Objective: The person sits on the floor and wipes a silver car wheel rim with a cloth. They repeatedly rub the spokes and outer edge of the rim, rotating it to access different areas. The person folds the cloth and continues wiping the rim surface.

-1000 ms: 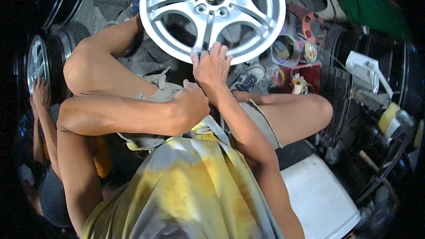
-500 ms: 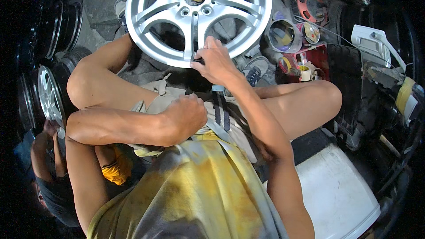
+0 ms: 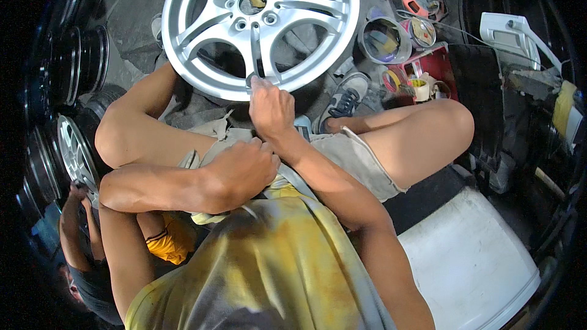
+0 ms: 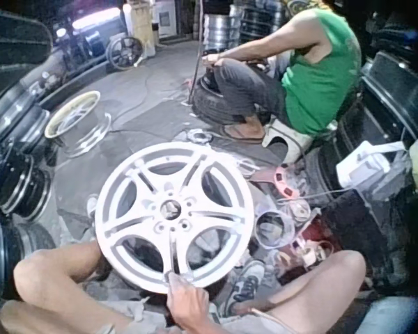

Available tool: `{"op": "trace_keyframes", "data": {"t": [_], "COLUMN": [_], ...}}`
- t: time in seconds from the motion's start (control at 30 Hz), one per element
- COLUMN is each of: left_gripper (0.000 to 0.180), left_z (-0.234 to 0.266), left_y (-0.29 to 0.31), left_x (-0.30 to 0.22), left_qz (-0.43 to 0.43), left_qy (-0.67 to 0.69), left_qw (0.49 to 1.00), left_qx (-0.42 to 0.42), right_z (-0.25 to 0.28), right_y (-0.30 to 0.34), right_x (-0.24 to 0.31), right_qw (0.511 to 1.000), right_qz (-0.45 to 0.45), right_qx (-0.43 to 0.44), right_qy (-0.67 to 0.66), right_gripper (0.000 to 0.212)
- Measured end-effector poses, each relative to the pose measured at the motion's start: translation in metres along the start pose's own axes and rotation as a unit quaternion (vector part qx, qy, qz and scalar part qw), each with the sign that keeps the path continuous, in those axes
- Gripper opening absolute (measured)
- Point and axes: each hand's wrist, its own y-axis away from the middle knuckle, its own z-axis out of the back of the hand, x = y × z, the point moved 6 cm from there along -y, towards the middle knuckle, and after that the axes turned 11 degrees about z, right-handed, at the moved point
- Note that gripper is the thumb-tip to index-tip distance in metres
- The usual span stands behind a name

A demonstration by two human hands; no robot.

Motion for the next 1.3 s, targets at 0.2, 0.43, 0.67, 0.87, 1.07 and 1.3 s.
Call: {"op": "trace_keyframes", "data": {"t": [0.2, 0.43, 0.67, 0.87, 1.07, 1.3], "left_gripper": [0.023, 0.025, 0.02, 0.012, 0.013, 0.031], "left_z": [0.005, 0.006, -0.01, -0.001, 0.013, 0.018], "left_y": [0.019, 0.0, 0.024, 0.008, -0.008, -0.02], "left_x": [0.0, 0.0, 0.0, 0.011, 0.06, 0.143], "left_qz": [-0.01, -0.049, -0.003, -0.055, 0.045, 0.16], "left_qy": [0.046, 0.014, 0.04, -0.005, 0.043, 0.087], "left_qw": [0.999, 0.998, 0.999, 0.995, 0.99, 0.963], "left_qx": [0.01, 0.029, 0.007, -0.085, -0.128, -0.2], "right_z": [-0.007, -0.008, -0.015, -0.019, -0.002, 0.076], "right_y": [0.004, -0.056, -0.006, -0.101, -0.039, -0.011], "right_x": [0.012, -0.033, 0.019, -0.013, -0.023, -0.054], "right_qw": [0.988, 0.99, 0.991, 0.992, 0.998, 0.991], "right_qz": [-0.043, -0.064, -0.056, -0.058, -0.045, -0.062], "right_qx": [-0.11, -0.11, -0.055, -0.106, 0.002, 0.001], "right_qy": [-0.103, -0.056, -0.107, -0.04, -0.05, -0.12], "right_gripper": [0.027, 0.021, 0.026, 0.025, 0.026, 0.025]}}
